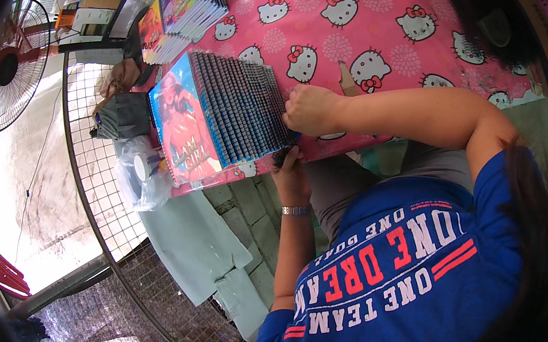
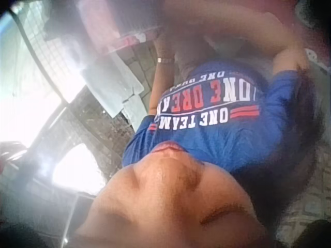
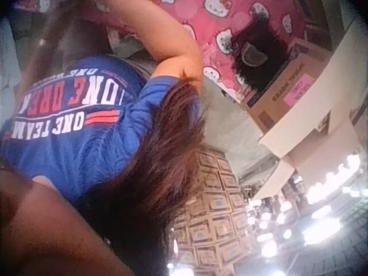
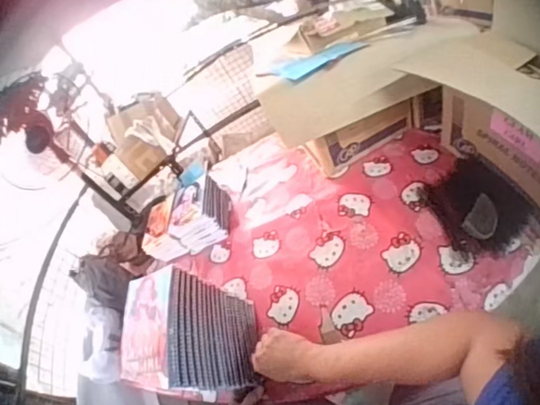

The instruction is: The person threads plastic spiral coils through the punched holes of several notebooks, winds them manually along the spine, and uses a blue tool to trim and crimp the ends of the wire.

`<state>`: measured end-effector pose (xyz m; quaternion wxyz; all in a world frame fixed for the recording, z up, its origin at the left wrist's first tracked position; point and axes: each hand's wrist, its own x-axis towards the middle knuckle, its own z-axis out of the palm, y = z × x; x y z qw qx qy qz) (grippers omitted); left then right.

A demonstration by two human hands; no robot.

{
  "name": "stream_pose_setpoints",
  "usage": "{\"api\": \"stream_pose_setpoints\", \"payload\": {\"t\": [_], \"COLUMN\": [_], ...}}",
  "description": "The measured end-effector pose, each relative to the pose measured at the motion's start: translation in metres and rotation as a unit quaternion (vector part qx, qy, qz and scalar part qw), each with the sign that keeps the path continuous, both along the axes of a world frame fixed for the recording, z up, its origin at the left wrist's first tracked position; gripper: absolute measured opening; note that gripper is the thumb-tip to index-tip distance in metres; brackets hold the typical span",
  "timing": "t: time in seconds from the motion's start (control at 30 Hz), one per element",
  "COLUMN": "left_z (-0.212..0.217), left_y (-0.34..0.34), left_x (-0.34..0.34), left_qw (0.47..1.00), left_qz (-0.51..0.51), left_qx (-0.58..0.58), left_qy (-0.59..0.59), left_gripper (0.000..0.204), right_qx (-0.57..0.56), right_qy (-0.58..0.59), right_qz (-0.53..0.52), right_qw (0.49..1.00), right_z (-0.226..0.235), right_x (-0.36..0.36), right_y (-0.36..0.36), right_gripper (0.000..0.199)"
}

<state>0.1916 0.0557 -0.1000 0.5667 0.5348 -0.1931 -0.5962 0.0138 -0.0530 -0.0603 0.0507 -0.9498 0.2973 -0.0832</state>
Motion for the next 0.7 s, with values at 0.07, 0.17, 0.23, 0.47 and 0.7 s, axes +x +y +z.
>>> {"api": "stream_pose_setpoints", "payload": {"t": [0.07, 0.17, 0.23, 0.47, 0.7], "left_z": [-0.003, -0.004, -0.001, 0.002, -0.003], "left_y": [0.000, 0.001, 0.002, 0.001, 0.003], "left_x": [-0.001, -0.002, -0.002, 0.003, 0.010], "left_qw": [1.000, 1.000, 0.999, 0.999, 0.999], "left_qz": [0.008, 0.018, 0.021, 0.013, 0.003], "left_qx": [0.001, -0.005, -0.008, 0.007, 0.006], "left_qy": [0.002, 0.015, 0.034, 0.038, 0.046], "left_gripper": [0.013, 0.013, 0.013, 0.011, 0.010], "right_qx": [0.012, -0.026, -0.062, -0.037, -0.086], "right_qy": [0.015, -0.029, -0.078, -0.046, -0.074], "right_qz": [-0.002, -0.015, -0.028, -0.025, -0.018], "right_qw": [1.000, 0.999, 0.995, 0.998, 0.993], "right_z": [0.001, -0.005, -0.012, -0.015, -0.015], "right_x": [0.003, -0.002, -0.010, -0.008, -0.015], "right_y": [0.005, 0.007, 0.004, -0.004, -0.003], "right_gripper": [0.016, 0.016, 0.016, 0.017, 0.017]}}
